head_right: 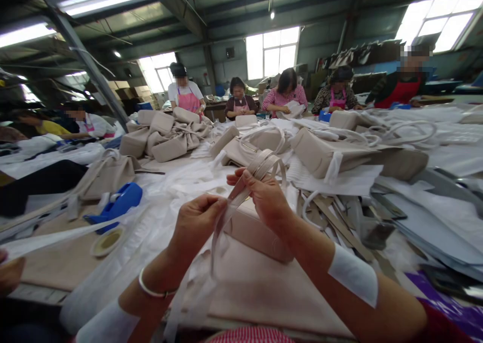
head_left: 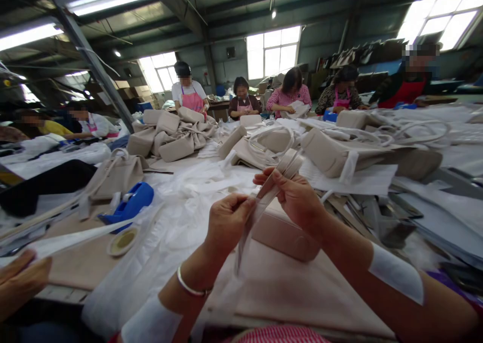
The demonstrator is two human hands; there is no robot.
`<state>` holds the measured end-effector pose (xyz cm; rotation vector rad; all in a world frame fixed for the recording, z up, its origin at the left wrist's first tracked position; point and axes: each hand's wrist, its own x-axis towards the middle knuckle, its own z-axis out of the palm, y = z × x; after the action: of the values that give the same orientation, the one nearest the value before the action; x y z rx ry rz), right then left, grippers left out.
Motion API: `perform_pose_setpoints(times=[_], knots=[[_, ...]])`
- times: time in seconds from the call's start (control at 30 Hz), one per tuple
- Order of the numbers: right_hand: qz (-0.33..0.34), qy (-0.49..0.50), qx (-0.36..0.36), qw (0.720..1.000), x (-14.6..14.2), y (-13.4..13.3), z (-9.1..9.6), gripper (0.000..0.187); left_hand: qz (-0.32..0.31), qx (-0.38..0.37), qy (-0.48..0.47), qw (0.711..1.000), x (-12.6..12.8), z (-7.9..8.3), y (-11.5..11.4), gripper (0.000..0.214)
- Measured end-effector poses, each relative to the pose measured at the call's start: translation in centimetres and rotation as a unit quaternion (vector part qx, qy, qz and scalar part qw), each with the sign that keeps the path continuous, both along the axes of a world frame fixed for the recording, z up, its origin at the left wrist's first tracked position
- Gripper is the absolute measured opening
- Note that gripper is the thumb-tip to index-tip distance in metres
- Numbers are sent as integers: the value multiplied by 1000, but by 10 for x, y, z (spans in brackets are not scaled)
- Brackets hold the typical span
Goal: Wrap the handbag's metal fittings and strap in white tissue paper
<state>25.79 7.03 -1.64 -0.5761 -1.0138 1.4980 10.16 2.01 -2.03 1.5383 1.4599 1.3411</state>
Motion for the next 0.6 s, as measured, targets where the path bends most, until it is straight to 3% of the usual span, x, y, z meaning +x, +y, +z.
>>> perform_pose_setpoints(times=[0.1,0.2,0.3,0.4,0.5,0.6], knots=[[25,1,5,1000,-14,-15,-15,26,-20,13,2,1000,5,15,7,14],[76,22,-45,996,-14,-18,-25,33,-36,8,20,999,4,14,11,13],[92,67,-158,981,0,4,-21,40,-41,-16,45,998,2,5,10,16],[40,86,-219,971,8,31,-13,22,-37,-28,46,998,3,2,12,18],[12,56,-193,980,0,31,-15,14,-28,-40,41,998,8,6,20,19],[4,32,-153,988,-12,9,-25,8,-25,-48,20,998,12,8,30,20]])
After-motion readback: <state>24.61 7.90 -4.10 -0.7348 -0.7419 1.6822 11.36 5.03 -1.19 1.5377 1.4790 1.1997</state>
